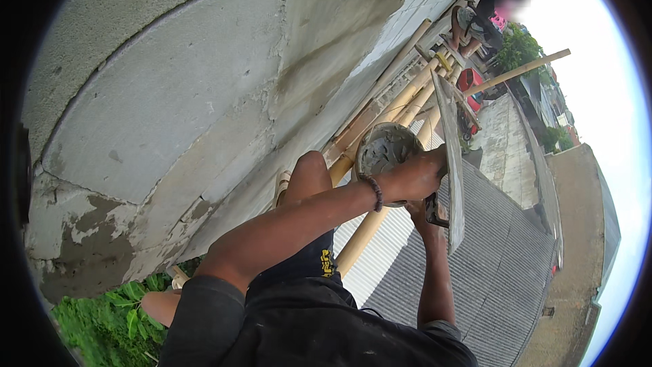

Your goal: The person smooths cement plaster onto a building wall using a trowel, scoops more cement mortar from a bucket onto a plastering trowel, and applies and levels it across the wall.

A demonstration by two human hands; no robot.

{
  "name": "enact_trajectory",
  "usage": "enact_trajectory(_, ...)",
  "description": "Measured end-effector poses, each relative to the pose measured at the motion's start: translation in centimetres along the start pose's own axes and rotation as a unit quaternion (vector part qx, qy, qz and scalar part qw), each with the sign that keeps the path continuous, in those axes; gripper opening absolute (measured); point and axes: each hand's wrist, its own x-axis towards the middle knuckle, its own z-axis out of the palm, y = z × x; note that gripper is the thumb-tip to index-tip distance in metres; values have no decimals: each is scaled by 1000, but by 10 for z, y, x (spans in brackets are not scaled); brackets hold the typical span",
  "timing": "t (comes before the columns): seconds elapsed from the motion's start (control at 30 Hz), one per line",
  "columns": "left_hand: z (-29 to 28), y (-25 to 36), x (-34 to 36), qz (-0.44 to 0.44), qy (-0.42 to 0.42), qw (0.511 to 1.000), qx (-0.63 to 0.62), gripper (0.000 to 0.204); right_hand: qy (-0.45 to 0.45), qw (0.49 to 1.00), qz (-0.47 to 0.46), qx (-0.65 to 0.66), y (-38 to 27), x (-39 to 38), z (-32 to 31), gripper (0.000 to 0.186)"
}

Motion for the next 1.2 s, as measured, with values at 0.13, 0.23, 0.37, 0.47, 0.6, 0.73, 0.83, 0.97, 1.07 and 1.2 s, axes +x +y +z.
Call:
enact_trajectory(0.13, -3, -2, 9, -9, -28, 999, 22, 36, 177, 972, -84, -131, -61, -12, -16, 40)
enact_trajectory(0.23, -9, 12, 15, -20, -36, 998, 43, 33, 165, 959, -227, -44, -117, -30, -28, 28)
enact_trajectory(0.37, -16, 27, 27, -42, -60, 995, 64, 28, 259, 876, -407, 31, -181, -75, -53, 19)
enact_trajectory(0.47, -15, 13, 34, 3, -46, 995, 83, 31, 403, 871, -280, -32, -194, -69, -96, 30)
enact_trajectory(0.6, -2, -18, 42, 73, -37, 985, 152, 27, 400, 905, -136, -56, -199, -51, -124, 46)
enact_trajectory(0.73, 0, -22, 41, 37, -90, 979, 179, 33, 406, 904, -114, -66, -189, -42, -121, 51)
enact_trajectory(0.83, 9, -27, 33, 0, -109, 980, 165, 38, 277, 953, 58, -109, -171, -42, -113, 56)
enact_trajectory(0.97, 26, -53, 1, 110, -14, 971, 210, 28, 249, 963, 26, -101, -164, -37, -102, 53)
enact_trajectory(1.07, 15, -53, -21, 116, -87, 918, 370, 28, 211, 973, 35, -85, -155, -30, -87, 38)
enact_trajectory(1.2, -4, -59, -50, -87, 36, 991, 98, 31, 170, 979, 15, -113, -183, -23, -78, 45)
